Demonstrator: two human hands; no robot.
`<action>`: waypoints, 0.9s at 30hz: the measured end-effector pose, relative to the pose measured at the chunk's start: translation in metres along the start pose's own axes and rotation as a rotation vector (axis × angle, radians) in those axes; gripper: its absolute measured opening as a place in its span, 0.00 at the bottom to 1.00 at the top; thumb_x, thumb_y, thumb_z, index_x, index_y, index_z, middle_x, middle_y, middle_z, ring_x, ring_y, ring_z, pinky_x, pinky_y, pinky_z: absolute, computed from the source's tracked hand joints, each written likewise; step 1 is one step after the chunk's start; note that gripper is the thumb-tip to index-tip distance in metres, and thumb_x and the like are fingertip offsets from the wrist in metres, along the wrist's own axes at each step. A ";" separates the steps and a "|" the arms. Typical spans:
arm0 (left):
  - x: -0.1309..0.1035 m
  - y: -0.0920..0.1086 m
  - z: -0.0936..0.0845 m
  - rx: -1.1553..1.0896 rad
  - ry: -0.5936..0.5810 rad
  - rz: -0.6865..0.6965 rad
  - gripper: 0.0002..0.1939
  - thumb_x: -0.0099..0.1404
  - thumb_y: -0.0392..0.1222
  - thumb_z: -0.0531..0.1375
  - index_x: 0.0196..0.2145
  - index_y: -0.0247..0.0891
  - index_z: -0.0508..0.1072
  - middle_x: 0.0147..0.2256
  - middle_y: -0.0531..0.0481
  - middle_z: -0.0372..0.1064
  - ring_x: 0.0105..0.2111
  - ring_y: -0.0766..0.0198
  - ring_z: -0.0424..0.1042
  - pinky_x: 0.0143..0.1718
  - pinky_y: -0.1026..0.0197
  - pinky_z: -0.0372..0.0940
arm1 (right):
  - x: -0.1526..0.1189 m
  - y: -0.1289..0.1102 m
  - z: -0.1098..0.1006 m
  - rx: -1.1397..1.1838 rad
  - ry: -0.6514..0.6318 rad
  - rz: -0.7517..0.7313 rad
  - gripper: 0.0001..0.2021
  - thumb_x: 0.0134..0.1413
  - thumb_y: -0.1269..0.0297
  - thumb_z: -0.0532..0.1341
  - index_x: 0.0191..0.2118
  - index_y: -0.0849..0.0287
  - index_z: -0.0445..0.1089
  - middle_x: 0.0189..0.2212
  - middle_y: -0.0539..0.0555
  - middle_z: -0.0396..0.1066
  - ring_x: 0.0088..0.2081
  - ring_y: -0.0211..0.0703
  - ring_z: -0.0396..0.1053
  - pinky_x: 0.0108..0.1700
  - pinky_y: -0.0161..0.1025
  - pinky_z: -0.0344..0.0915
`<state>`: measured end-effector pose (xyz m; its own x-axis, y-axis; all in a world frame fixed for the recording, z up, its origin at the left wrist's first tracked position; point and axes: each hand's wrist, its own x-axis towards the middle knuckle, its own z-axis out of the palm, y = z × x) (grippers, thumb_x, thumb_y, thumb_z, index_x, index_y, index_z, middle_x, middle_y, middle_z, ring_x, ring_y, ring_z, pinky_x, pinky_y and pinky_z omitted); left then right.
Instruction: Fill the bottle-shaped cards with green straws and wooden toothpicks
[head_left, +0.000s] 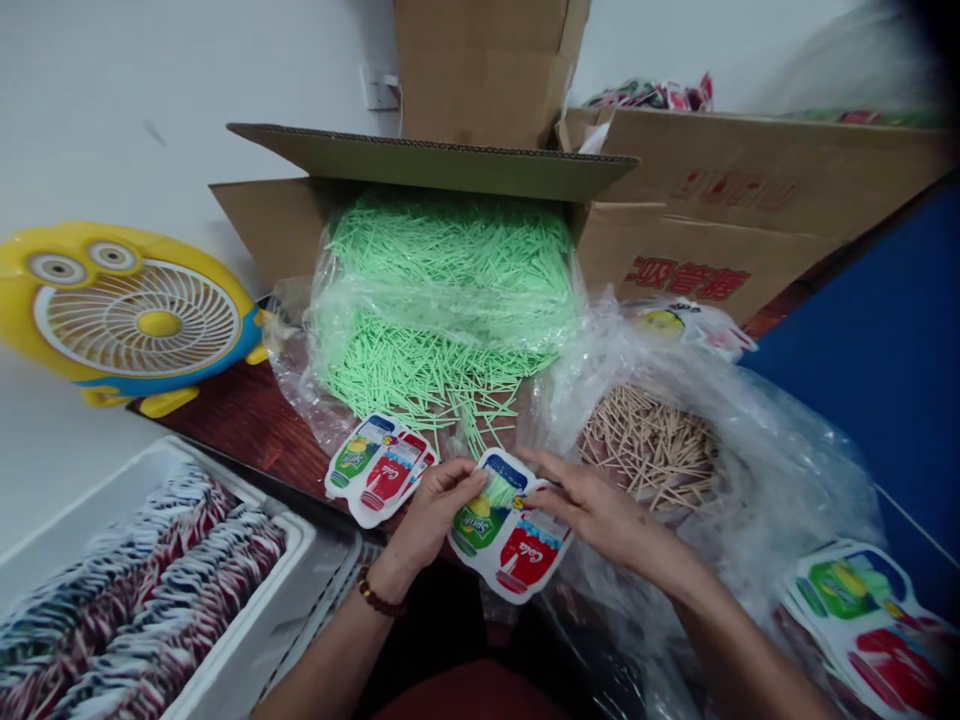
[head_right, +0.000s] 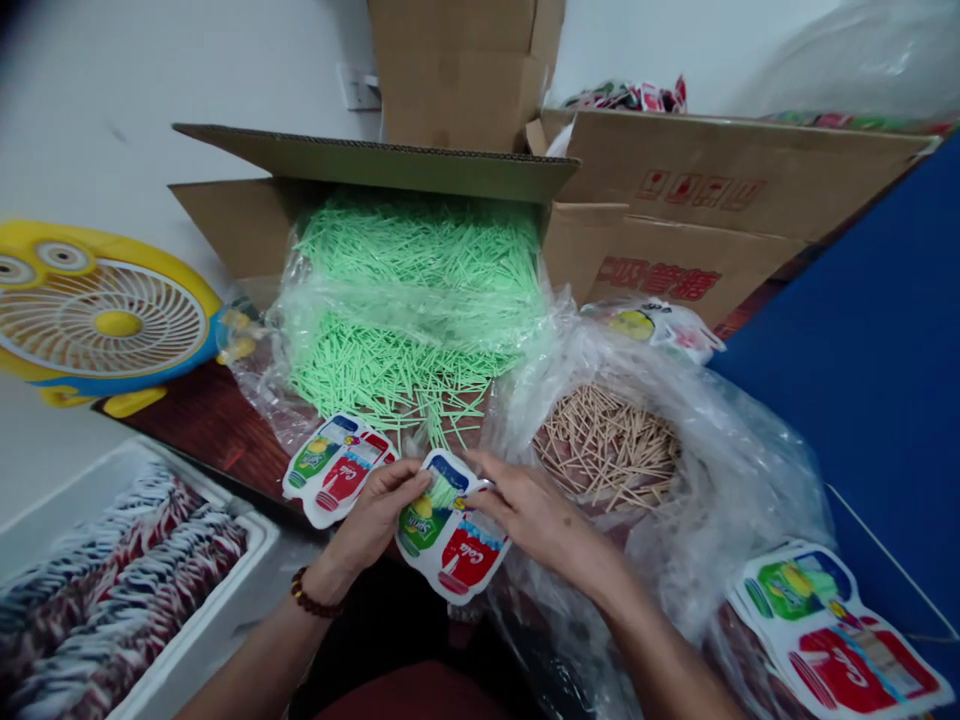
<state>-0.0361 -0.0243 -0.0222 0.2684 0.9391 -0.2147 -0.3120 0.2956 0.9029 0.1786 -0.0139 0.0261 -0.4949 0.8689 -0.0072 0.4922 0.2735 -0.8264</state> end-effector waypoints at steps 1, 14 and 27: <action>0.000 0.000 0.000 -0.031 -0.016 -0.011 0.11 0.57 0.45 0.66 0.35 0.36 0.76 0.29 0.54 0.73 0.28 0.68 0.69 0.32 0.66 0.64 | -0.001 0.000 -0.003 -0.013 -0.006 0.007 0.18 0.61 0.58 0.57 0.56 0.48 0.66 0.42 0.51 0.75 0.40 0.47 0.73 0.44 0.42 0.67; -0.002 0.004 0.007 0.001 -0.050 -0.098 0.13 0.53 0.42 0.68 0.37 0.34 0.78 0.31 0.49 0.77 0.30 0.63 0.73 0.35 0.63 0.67 | -0.001 -0.003 -0.010 -0.124 -0.003 0.051 0.09 0.59 0.57 0.59 0.40 0.53 0.73 0.31 0.49 0.75 0.32 0.42 0.71 0.34 0.35 0.62; -0.003 0.005 0.010 -0.023 -0.065 -0.109 0.16 0.50 0.40 0.71 0.38 0.36 0.76 0.35 0.49 0.78 0.31 0.62 0.74 0.37 0.61 0.68 | -0.002 0.004 -0.012 -0.150 0.046 0.089 0.10 0.59 0.59 0.57 0.30 0.57 0.71 0.25 0.47 0.72 0.27 0.37 0.67 0.28 0.32 0.56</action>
<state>-0.0298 -0.0278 -0.0132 0.3597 0.8882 -0.2857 -0.2984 0.3996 0.8668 0.1901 -0.0093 0.0291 -0.4131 0.9094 -0.0484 0.6356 0.2499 -0.7305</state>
